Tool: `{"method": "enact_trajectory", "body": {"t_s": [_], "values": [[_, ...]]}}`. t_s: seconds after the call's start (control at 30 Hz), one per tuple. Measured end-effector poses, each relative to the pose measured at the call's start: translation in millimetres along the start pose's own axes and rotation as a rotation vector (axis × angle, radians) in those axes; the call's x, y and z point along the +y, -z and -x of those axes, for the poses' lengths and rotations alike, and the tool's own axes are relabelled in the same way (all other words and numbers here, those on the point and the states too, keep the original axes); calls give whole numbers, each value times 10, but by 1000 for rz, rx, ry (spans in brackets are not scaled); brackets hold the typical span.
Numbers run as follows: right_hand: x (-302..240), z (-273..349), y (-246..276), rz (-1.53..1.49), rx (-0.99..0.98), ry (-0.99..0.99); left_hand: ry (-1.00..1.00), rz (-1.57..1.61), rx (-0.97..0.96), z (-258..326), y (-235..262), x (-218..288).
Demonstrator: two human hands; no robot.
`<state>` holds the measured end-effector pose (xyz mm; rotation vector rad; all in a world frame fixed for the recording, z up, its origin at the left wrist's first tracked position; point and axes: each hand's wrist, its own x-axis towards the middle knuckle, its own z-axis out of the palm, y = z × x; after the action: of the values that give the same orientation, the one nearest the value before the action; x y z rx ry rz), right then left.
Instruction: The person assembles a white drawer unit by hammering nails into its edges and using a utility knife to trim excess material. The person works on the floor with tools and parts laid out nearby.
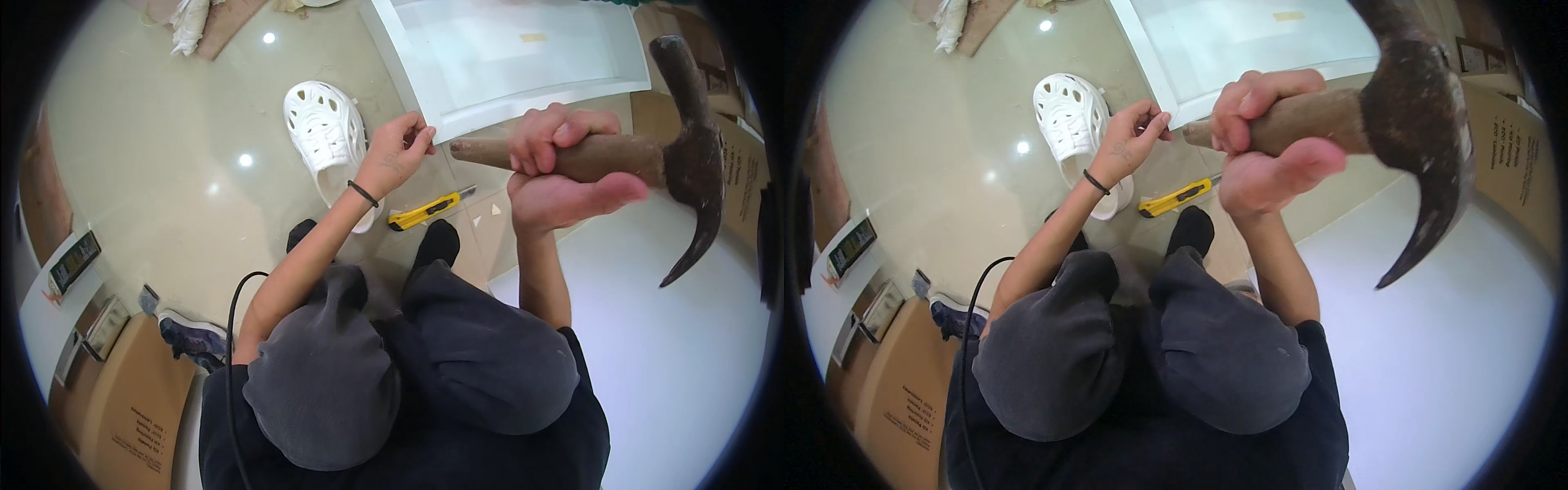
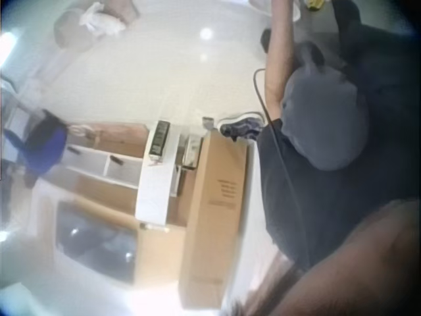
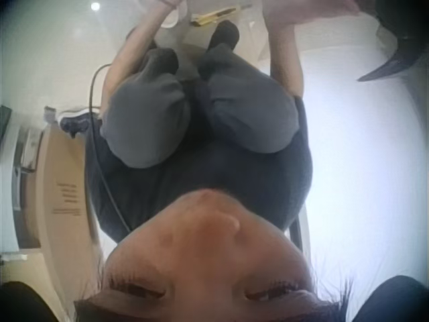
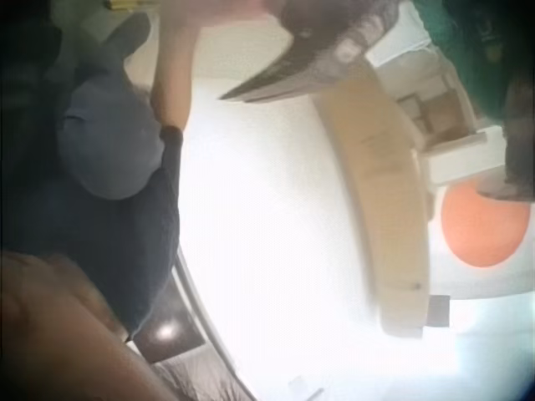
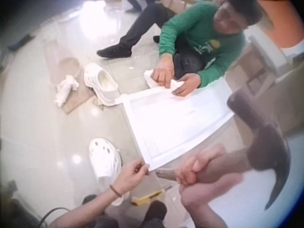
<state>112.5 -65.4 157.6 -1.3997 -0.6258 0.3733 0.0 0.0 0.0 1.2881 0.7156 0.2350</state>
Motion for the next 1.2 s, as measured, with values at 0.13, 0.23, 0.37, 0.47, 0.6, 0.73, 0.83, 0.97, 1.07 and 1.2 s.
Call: {"method": "enact_trajectory", "body": {"t_s": [0.13, 0.23, 0.37, 0.47, 0.6, 0.73, 0.83, 0.97, 1.07, 1.2], "values": [[104, -16, -48, 4, -69, 102, -6, -24, 41, 39, -35, 26], [165, -56, -103, 17, -45, 57, -8, -42, 41, 25, -8, 40], [217, -71, -153, -1, -13, 39, -11, -102, 38, 21, 8, 51], [303, -89, -166, -7, -9, 69, 2, -102, 47, 18, -4, 84], [310, -141, -169, 34, -22, 118, 10, -110, 43, 20, 8, 81], [299, -146, -167, -106, -41, 140, 2, -134, 54, 22, 20, 64], [295, -124, -221, 33, -10, 70, 7, -117, 35, 8, 11, 56], [308, -86, -219, 97, 43, 30, 31, -302, 2, -36, 200, 152], [353, -74, -154, 15, 36, 136, -440, -737, 225, -169, 322, 516], [292, -54, -125, -107, -50, 117, -770, -1133, 37, -494, 472, 568]]}}
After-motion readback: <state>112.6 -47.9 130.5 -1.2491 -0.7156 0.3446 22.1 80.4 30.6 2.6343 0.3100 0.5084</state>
